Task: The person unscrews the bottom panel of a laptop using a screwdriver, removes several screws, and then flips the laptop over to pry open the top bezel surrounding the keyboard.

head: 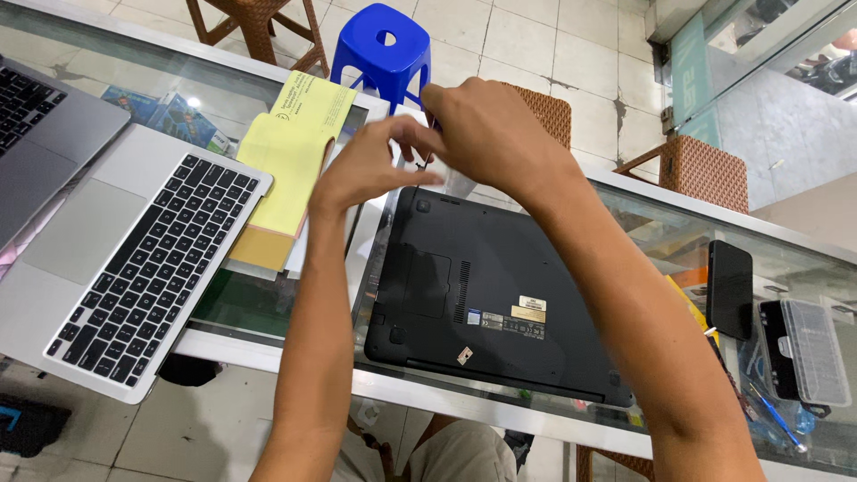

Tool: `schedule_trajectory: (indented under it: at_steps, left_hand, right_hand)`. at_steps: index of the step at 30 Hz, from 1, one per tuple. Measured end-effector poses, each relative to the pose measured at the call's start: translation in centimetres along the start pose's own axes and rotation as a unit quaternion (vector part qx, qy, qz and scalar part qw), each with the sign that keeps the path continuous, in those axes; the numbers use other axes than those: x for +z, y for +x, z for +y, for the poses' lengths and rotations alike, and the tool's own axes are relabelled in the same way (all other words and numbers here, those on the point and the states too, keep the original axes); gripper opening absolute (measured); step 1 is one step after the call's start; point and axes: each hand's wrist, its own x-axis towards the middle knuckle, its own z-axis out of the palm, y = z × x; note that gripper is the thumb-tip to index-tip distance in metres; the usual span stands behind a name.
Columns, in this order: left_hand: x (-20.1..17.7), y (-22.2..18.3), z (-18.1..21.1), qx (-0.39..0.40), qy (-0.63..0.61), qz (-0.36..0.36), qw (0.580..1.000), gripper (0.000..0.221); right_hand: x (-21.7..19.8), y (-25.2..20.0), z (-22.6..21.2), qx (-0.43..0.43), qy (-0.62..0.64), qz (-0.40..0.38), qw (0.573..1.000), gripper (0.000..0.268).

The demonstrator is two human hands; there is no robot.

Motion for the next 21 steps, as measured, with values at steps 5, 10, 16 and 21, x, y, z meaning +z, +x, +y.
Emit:
schedule_trajectory:
  at_steps: [5,10,16,21]
  left_hand:
    - [1.3,1.7,-6.3,-0.084,0.115,-0.092,0.986,0.028]
    - [2.2,2.3,-6.9,-0.138,0.135,-0.127,0.973,0.012]
    - [2.5,2.3,-6.9,-0.102,0.172,-0.102,0.975,0.002]
    - [2.5,2.1,-5.9,-0.123,0.184,-0.103,0.970,0.003]
  right_hand:
    - [-0.8,-0.5,1.1,-0.055,0.072,-0.015,0.996,0.012]
    - [-0.3,-0.5,1.4,0.003,0.027,-0.018,0.999,0.041]
    - [-1.0,-1.1,1.2,-0.048,0.118,-0.040,0.991,0.034]
    - [-0.6,-1.2,1.9,-0.016,0.087,0.007,0.996,0.016]
